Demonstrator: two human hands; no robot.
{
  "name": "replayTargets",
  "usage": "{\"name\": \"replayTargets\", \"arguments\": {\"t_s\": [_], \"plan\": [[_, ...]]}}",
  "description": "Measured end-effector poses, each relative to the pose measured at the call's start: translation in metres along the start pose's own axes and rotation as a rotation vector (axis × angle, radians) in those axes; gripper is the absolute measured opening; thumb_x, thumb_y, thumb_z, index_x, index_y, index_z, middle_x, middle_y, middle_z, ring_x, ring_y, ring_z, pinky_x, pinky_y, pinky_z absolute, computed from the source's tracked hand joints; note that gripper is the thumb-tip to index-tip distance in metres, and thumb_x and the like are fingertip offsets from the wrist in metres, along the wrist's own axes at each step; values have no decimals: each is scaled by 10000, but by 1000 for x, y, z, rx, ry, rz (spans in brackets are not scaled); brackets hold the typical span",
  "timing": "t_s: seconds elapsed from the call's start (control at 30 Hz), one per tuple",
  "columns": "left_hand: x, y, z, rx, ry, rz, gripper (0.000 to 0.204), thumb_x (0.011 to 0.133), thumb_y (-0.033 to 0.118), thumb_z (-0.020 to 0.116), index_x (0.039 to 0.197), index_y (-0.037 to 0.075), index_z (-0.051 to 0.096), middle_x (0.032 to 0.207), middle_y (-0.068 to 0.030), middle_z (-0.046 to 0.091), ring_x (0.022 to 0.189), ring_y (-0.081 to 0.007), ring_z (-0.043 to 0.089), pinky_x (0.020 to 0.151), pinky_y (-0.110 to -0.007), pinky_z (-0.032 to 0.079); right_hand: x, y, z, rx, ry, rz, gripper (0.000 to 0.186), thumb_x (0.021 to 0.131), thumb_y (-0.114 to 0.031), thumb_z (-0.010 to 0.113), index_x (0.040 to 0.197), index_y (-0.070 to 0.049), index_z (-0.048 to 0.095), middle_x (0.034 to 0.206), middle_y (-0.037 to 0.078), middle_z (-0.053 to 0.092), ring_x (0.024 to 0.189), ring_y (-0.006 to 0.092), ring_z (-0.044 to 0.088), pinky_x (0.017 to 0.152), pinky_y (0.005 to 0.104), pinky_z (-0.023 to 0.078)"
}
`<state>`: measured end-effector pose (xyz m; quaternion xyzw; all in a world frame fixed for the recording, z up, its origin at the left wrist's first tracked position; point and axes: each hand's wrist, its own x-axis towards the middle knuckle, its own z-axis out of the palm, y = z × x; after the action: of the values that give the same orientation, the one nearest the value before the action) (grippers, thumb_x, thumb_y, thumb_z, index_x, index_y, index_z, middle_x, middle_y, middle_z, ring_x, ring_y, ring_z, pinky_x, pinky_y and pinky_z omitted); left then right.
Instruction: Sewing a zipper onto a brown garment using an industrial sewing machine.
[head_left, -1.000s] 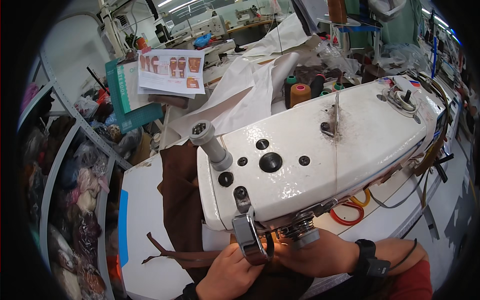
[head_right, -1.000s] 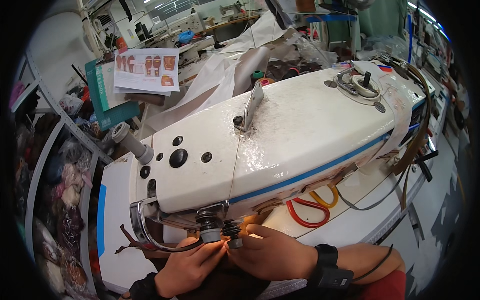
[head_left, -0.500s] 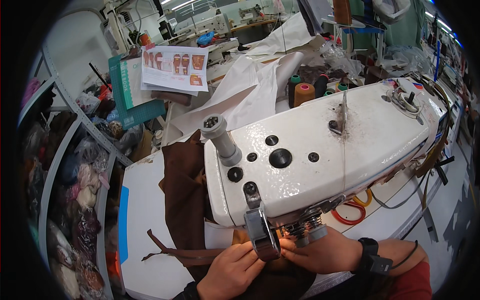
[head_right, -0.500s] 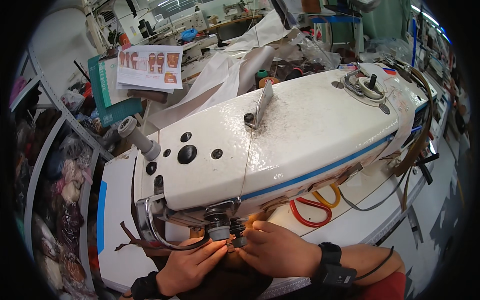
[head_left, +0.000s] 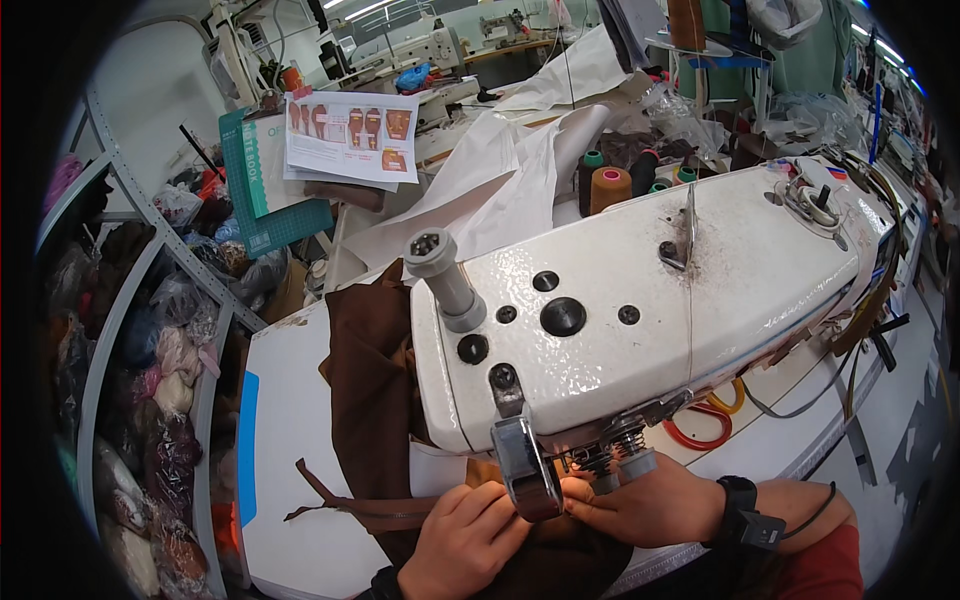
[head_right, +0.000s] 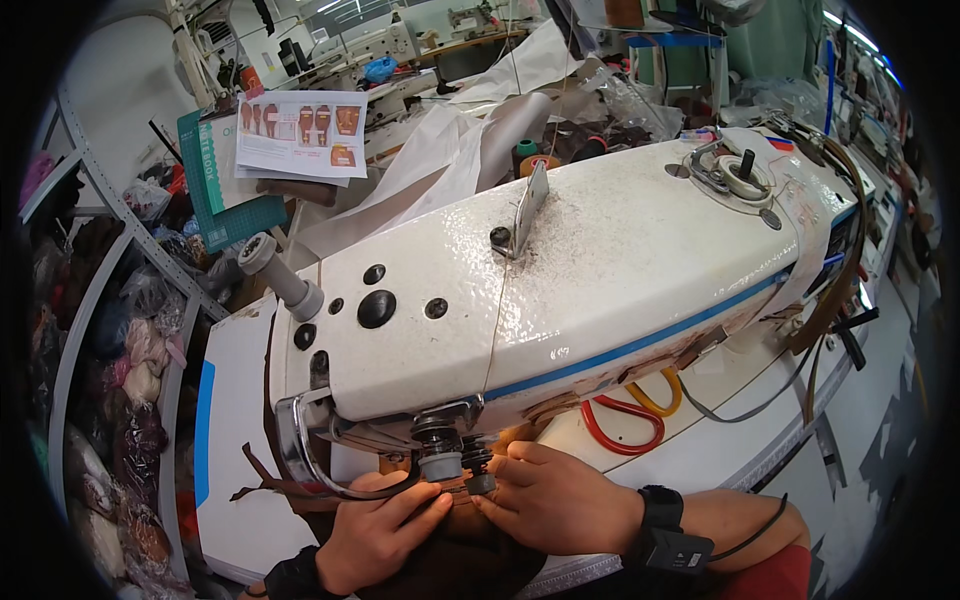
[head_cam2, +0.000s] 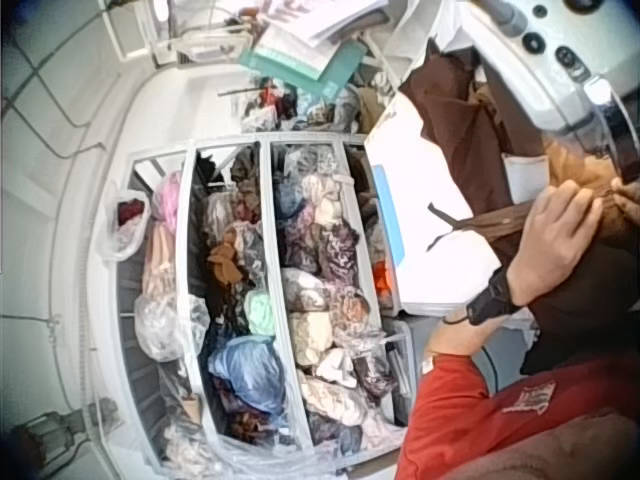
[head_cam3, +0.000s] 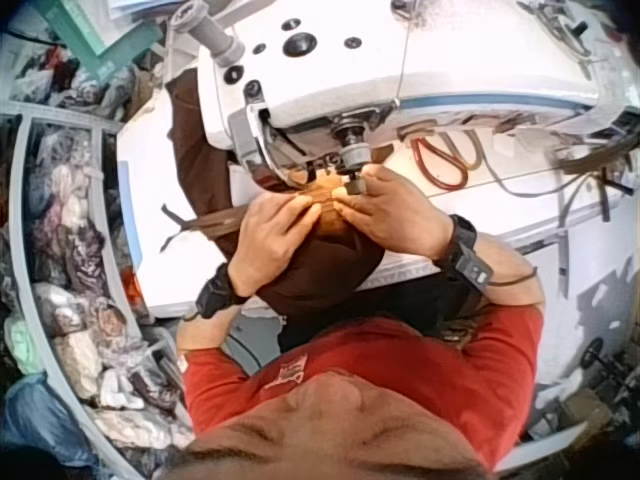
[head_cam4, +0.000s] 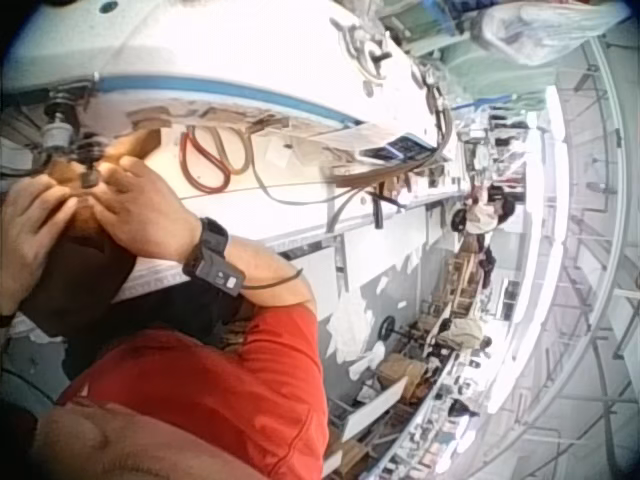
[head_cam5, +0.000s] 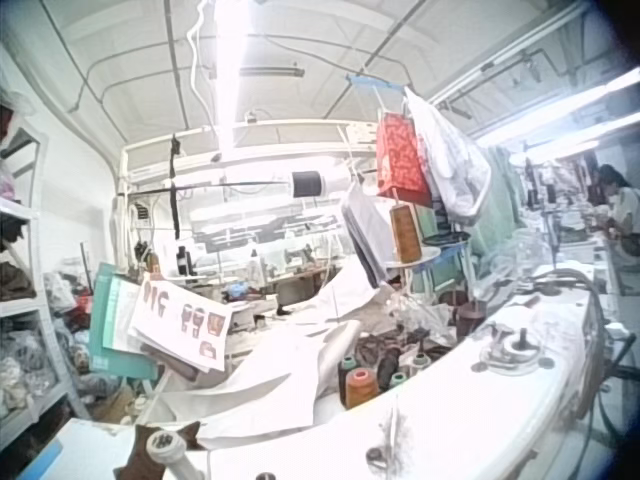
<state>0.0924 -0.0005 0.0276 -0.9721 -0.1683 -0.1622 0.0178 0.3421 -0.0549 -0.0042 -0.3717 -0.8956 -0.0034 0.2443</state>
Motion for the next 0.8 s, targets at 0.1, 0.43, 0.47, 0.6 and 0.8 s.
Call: {"name": "replayTargets", "arguments": {"t_s": [0.1, 0.43, 0.47, 0.6, 0.8], "plan": [[-2, 1, 1, 14, 21, -10, 323, 772, 102, 697, 1085, 51, 752, 1011, -66, 659, 904, -243, 666, 716, -372, 508, 1, 0, -2, -20, -5, -14, 224, 836, -168, 685, 1023, -67, 755, 917, 12, 664, 1007, 193, 603, 952, 326, 497], [1, 2, -1, 22, -11, -2, 399, 781, 110, 678, 1171, 60, 745, 986, -41, 622, 828, -199, 650, 706, -355, 502, 0, 0, 1, 19, -22, 28, 220, 851, -162, 687, 1035, -63, 757, 933, 17, 667, 1022, 193, 606, 941, 321, 496], [0, 2, -1, 30, -27, -2, 416, 790, 116, 671, 1198, 69, 739, 995, -35, 613, 847, -196, 648, 731, -356, 502, 0, 0, 0, 28, -18, 25, 213, 856, -161, 687, 1030, -61, 757, 935, 18, 667, 1023, 193, 607, 940, 319, 496], [-1, 4, -5, 39, -130, -27, 434, 819, 115, 655, 1246, 81, 724, 1111, -53, 633, 970, -207, 644, 837, -386, 503, 0, 1, -1, 23, -8, 0, 207, 865, -162, 685, 1027, -52, 755, 942, 27, 669, 1030, 193, 609, 938, 318, 498], [-12, -2, 10, -252, -74, -92, 347, 865, 94, 655, 1202, 25, 702, 1168, -137, 622, 1294, -324, 560, 1109, -459, 461, 0, 1, -5, 34, -1, 1, 125, 886, -158, 681, 951, -62, 731, 916, 35, 655, 1000, 204, 617, 973, 346, 499]]}}
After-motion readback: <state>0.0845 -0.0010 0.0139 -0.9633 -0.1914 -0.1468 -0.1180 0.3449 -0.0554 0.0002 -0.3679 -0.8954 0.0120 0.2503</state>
